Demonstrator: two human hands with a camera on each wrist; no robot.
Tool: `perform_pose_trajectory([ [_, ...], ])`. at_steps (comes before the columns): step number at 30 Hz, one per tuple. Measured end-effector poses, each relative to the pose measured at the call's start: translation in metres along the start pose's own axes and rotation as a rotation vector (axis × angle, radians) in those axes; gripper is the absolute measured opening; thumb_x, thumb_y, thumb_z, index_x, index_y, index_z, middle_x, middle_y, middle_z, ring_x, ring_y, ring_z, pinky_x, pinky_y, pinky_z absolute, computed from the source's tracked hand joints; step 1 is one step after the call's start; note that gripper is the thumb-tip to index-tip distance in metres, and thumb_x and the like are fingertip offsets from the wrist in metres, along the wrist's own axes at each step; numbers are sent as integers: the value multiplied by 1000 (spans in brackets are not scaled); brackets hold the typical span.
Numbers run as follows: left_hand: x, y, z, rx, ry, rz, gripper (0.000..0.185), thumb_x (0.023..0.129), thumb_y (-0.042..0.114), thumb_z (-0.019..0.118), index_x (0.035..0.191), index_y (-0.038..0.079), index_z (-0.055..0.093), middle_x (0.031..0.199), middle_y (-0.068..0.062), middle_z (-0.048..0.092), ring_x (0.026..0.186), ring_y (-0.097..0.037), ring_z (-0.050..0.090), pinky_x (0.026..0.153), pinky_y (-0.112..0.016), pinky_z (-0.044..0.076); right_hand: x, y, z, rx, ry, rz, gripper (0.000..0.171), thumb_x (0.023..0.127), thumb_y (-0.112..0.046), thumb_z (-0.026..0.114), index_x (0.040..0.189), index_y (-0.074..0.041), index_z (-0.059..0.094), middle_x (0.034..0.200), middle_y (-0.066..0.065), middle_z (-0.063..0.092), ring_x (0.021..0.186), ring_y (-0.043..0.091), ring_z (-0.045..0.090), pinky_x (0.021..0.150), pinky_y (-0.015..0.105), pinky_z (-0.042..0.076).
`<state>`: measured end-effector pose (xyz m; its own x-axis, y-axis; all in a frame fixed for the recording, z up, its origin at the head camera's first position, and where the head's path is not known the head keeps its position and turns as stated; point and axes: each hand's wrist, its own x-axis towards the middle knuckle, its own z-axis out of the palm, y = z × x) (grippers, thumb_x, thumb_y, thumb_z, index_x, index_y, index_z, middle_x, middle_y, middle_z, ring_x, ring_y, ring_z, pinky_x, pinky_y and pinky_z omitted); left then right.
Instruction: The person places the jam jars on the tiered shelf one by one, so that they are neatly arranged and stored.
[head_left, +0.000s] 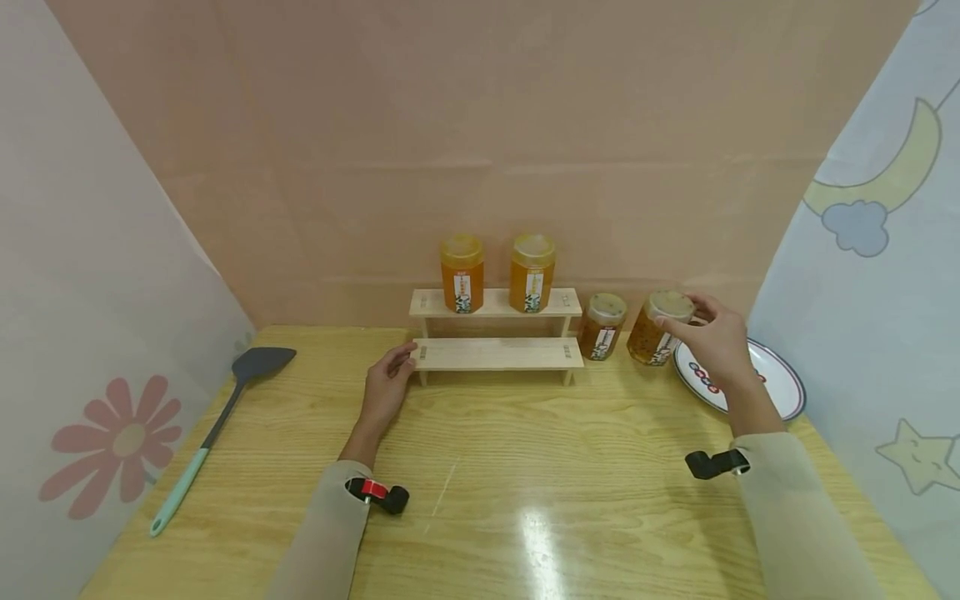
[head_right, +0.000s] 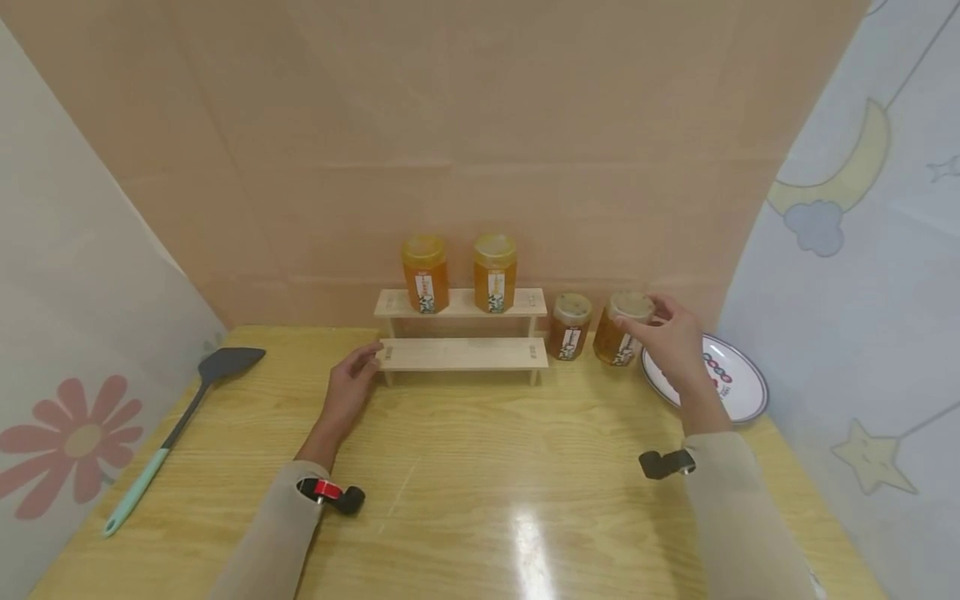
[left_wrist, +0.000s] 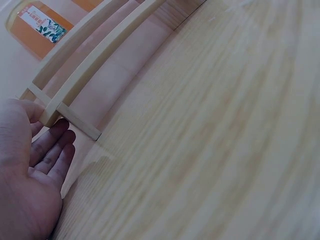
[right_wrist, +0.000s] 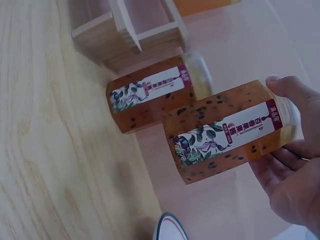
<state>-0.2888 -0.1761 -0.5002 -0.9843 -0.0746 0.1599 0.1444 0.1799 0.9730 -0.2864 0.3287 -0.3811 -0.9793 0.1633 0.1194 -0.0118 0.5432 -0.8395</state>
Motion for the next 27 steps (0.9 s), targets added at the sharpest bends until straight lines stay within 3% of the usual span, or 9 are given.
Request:
perform_pose_trajectory([
  [10, 0, 2, 1, 11, 11, 4, 34, 107, 22, 58, 139, 15, 64, 148, -4, 60, 138, -23, 53, 117, -44, 44, -18, -22, 6, 38, -3, -42, 80, 91, -48, 76, 157, -18, 43, 147, 6, 55, 136, 34, 56, 84, 6, 48],
  [17, -1, 3, 1, 13, 9, 6, 34, 107, 23, 58, 139, 15, 63, 148, -6, 59, 138, -25, 53, 117, -46, 44, -33, -45, 19, 42, -53, -61, 82, 91, -48, 76, 158, -16, 41, 151, 12, 53, 125, 13, 61, 89, 13, 49],
  [24, 0, 1, 0, 17, 8, 0, 34, 107, 24, 58, 140, 16, 64, 149, -4, 59, 139, -24, 52, 117, -45, 44, -39, -58, 49, 97, -112, -128, 77, 91, -42, 79, 154, -12, 46, 146, 15, 55, 131, 33, 60, 82, 11, 52],
  [27, -1, 2, 1, 17, 10, 2, 34, 107, 22, 58, 139, 15, 64, 149, -5, 59, 138, -24, 53, 117, -45, 45, -40, -63, 63, 126, -138, -147, 74, 90, -40, 81, 151, -12, 50, 144, 16, 59, 130, 36, 60, 82, 13, 53],
])
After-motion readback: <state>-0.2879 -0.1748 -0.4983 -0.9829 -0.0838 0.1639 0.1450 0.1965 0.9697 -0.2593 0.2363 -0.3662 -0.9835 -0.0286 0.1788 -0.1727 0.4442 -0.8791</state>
